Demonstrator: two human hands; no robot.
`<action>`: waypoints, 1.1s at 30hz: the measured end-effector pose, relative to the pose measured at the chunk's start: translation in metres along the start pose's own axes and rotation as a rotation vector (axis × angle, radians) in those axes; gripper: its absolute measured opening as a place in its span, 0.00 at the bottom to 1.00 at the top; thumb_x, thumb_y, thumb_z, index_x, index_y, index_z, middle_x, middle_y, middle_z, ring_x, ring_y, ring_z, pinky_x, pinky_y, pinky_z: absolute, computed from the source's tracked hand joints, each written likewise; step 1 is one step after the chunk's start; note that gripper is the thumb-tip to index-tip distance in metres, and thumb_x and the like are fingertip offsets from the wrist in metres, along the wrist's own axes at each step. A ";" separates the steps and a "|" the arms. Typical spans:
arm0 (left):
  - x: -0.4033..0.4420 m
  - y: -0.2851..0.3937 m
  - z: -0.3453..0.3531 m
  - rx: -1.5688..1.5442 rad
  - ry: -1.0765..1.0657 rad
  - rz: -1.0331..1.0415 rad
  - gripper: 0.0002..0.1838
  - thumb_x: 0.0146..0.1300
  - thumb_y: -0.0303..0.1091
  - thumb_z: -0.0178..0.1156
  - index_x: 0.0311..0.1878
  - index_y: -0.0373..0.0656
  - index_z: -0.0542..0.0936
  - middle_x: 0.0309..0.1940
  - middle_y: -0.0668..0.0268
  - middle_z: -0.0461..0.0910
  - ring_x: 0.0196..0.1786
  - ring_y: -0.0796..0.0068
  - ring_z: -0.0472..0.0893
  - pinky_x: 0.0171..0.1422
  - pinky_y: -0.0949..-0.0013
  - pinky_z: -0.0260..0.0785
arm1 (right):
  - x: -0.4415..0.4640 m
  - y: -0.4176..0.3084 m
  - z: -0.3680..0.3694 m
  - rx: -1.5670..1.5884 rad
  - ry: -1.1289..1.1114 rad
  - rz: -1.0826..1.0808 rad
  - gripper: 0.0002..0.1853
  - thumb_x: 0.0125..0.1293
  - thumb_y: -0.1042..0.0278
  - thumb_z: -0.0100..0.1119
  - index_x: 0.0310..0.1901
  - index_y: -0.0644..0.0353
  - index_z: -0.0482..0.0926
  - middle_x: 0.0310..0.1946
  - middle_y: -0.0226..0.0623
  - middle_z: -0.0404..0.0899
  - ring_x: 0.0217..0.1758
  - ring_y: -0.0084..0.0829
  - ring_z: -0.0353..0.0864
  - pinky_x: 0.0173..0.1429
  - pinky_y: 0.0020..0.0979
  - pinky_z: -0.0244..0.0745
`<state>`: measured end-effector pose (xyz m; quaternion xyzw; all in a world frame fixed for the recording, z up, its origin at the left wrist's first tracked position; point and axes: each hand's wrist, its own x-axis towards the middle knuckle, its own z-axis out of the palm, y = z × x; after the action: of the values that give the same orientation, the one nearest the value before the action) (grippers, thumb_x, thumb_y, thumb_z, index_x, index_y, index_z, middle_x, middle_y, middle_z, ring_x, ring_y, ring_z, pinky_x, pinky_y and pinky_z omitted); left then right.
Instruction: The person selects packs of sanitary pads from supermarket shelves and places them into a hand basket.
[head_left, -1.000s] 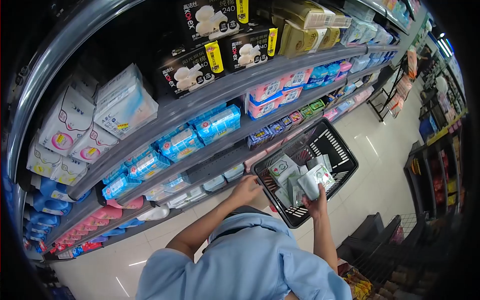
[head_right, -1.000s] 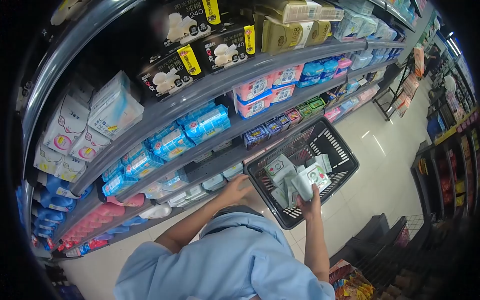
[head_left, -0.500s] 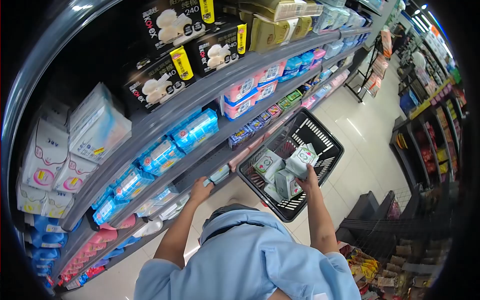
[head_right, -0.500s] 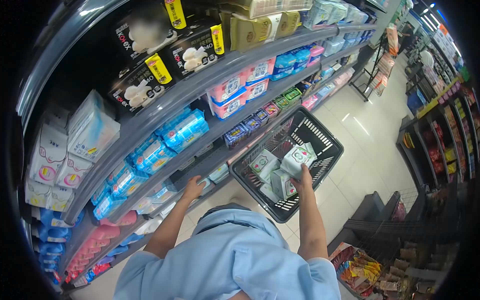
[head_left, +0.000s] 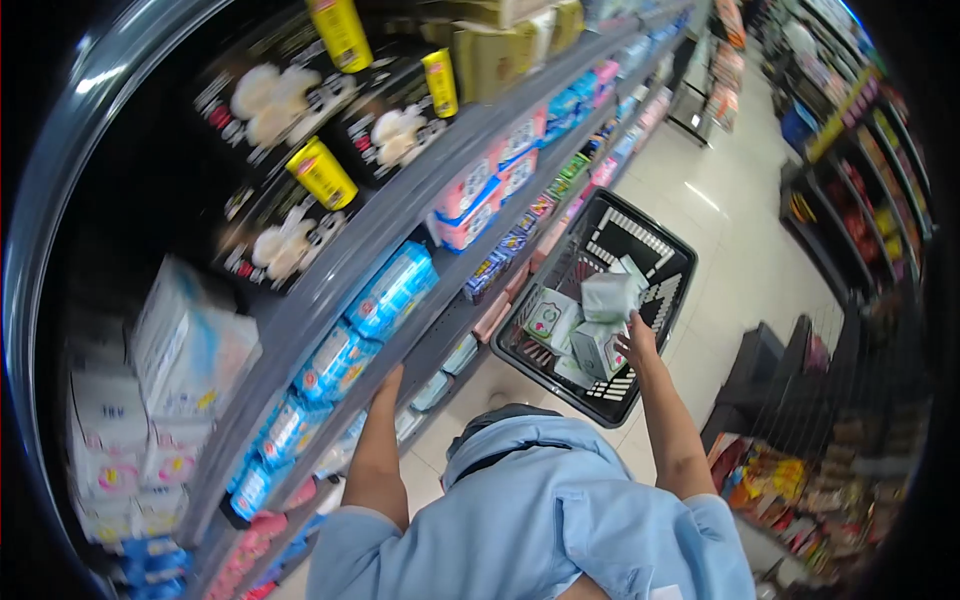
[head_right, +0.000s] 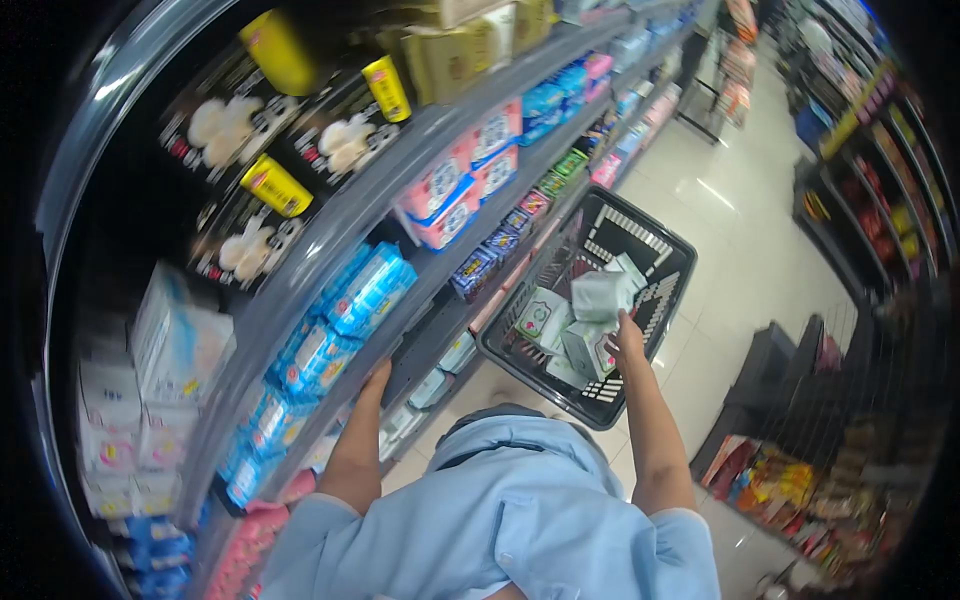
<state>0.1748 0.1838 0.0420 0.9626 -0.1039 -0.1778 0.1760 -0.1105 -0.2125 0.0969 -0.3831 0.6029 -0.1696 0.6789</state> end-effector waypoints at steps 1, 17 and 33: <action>0.010 -0.002 -0.002 0.009 -0.016 0.029 0.31 0.52 0.46 0.55 0.56 0.34 0.69 0.59 0.44 0.65 0.60 0.48 0.67 0.65 0.56 0.58 | -0.004 0.002 0.003 -0.007 0.003 0.009 0.31 0.62 0.46 0.49 0.61 0.55 0.60 0.59 0.39 0.61 0.58 0.46 0.63 0.55 0.48 0.65; 0.011 0.000 0.027 0.207 -0.161 -0.175 0.31 0.52 0.46 0.56 0.56 0.33 0.70 0.58 0.45 0.66 0.59 0.48 0.68 0.64 0.56 0.59 | -0.061 0.077 -0.040 -0.106 -0.052 0.178 0.21 0.62 0.58 0.50 0.52 0.64 0.70 0.43 0.37 0.73 0.40 0.31 0.75 0.41 0.34 0.74; 0.033 0.005 0.033 0.212 -0.164 -0.179 0.31 0.51 0.45 0.58 0.55 0.32 0.70 0.57 0.45 0.67 0.58 0.48 0.69 0.63 0.56 0.60 | -0.068 0.094 -0.040 -0.308 -0.051 0.065 0.16 0.60 0.64 0.53 0.47 0.65 0.75 0.36 0.42 0.78 0.30 0.29 0.79 0.29 0.28 0.77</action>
<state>0.1924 0.1609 0.0048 0.9634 -0.0501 -0.2589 0.0477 -0.1848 -0.1173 0.0767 -0.4672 0.6165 -0.0434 0.6322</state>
